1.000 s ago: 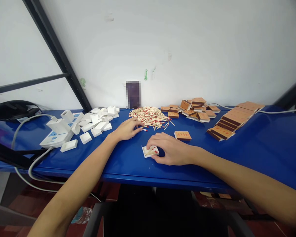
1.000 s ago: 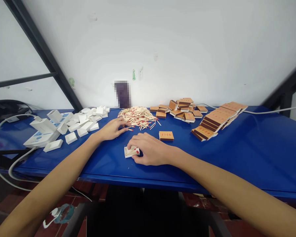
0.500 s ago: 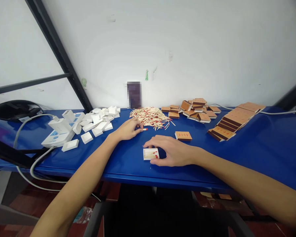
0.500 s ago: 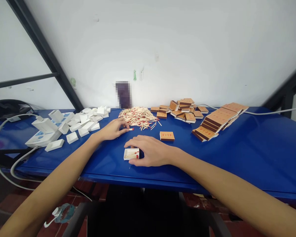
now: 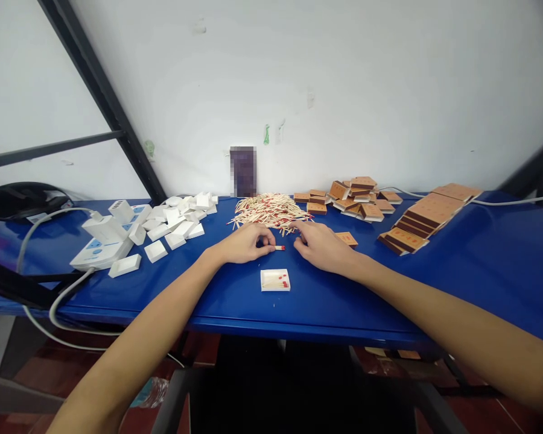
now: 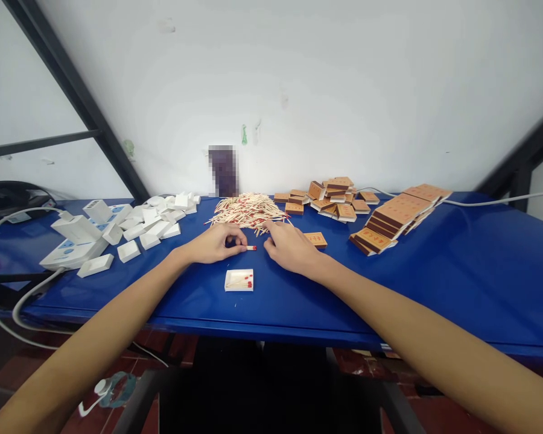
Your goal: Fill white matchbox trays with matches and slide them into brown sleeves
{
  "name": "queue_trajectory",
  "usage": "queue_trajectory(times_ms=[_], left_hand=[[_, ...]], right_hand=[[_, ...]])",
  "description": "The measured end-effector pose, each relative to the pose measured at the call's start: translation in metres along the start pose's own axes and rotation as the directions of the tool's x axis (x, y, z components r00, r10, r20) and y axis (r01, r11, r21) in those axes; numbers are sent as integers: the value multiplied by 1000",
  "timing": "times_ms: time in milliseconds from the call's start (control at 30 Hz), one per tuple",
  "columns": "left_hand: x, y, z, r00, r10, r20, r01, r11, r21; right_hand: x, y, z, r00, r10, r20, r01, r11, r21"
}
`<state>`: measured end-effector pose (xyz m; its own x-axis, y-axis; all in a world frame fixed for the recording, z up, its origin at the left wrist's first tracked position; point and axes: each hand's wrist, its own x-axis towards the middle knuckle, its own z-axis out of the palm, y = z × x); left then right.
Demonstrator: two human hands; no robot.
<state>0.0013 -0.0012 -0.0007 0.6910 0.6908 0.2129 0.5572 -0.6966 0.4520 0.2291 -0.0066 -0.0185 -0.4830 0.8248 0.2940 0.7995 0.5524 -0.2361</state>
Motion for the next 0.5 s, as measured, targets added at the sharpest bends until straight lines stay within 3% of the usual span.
queue_trajectory(times_ms=[267,500], left_hand=[[3,13,8,999,36,-20,-37,996,-81],[6,-4,10,992,-44,-119,37,997,-63]], right_hand=[[8,20,4,999,-41,-14,40,998,-44],[9,23,7,998,-43,-48,40,998,-56]])
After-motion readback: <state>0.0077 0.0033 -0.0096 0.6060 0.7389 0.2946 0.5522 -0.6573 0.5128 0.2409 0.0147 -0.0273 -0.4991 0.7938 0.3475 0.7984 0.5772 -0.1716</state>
